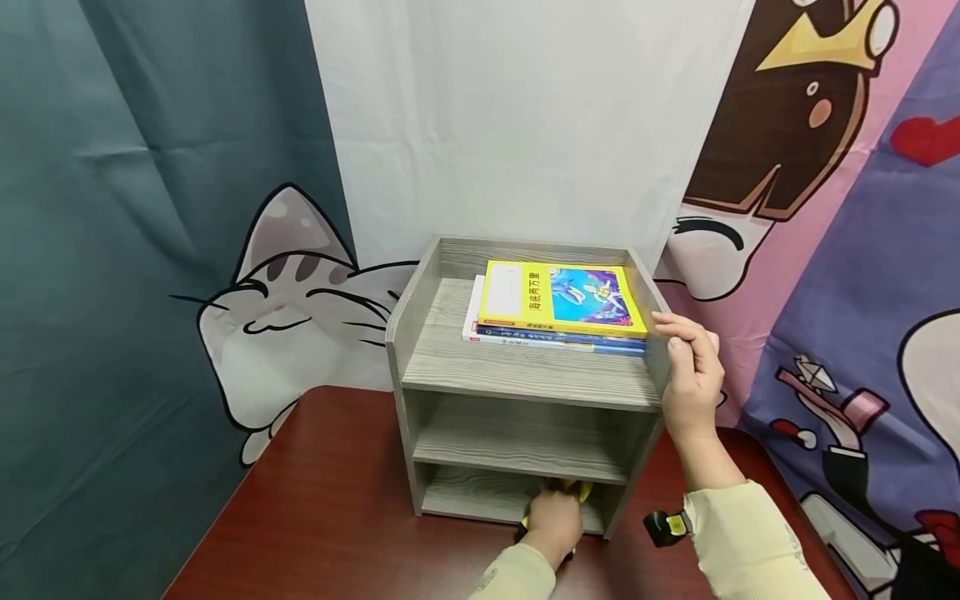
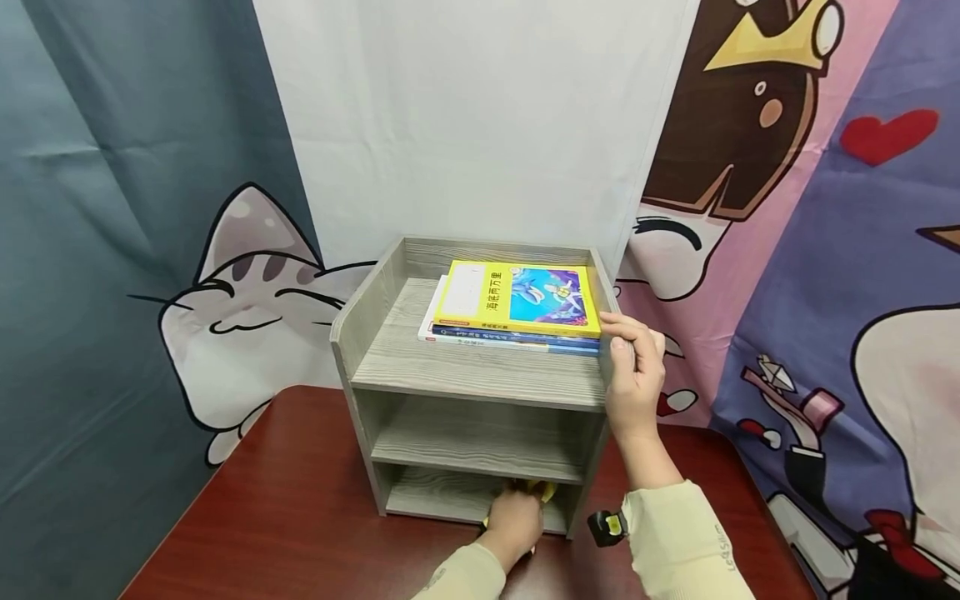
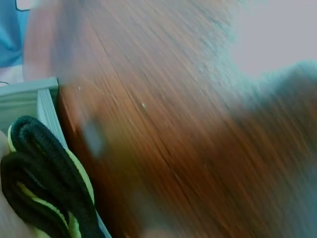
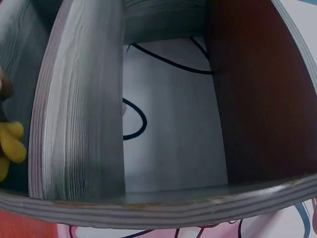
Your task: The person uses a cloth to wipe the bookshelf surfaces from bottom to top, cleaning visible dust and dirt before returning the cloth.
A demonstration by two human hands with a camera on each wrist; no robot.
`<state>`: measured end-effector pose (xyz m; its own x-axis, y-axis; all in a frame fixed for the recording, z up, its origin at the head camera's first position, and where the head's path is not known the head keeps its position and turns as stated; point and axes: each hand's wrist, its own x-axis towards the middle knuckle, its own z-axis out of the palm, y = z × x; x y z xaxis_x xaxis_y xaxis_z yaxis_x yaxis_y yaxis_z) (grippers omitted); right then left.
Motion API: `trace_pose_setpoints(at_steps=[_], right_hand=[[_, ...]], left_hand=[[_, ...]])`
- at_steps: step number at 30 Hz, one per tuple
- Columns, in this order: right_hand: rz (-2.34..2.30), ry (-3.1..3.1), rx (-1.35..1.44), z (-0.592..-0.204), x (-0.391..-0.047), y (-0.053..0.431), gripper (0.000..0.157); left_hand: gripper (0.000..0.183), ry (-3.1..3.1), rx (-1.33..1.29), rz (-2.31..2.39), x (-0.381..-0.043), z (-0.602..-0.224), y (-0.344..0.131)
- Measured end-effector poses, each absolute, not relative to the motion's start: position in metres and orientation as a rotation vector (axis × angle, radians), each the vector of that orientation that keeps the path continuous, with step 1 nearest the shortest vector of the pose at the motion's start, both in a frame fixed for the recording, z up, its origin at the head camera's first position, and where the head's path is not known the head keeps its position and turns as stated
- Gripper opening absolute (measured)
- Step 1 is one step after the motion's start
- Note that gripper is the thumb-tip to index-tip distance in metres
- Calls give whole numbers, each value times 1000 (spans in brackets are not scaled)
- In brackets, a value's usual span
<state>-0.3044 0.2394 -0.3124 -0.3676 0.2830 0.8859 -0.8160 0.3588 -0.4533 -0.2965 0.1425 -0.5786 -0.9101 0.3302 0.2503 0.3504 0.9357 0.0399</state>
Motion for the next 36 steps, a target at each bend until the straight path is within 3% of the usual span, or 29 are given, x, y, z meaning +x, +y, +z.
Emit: trace_pose_setpoints(at_steps=[9, 15, 26, 33, 36], right_hand=[[1270, -1524, 536, -314, -305, 239, 21], [1278, -1507, 539, -313, -307, 238, 21], [1260, -1532, 503, -310, -307, 242, 21], [1244, -1561, 475, -313, -306, 243, 20], [1250, -1553, 479, -313, -305, 241, 20]], left_hand=[[16, -2793, -538, -151, -295, -580, 149], [5, -2794, -641, -123, -293, -577, 147], [32, -2800, -887, 32, -281, -567, 141], [31, -2857, -901, 45, -272, -563, 139], [20, -2902, -833, 30, -277, -561, 143]])
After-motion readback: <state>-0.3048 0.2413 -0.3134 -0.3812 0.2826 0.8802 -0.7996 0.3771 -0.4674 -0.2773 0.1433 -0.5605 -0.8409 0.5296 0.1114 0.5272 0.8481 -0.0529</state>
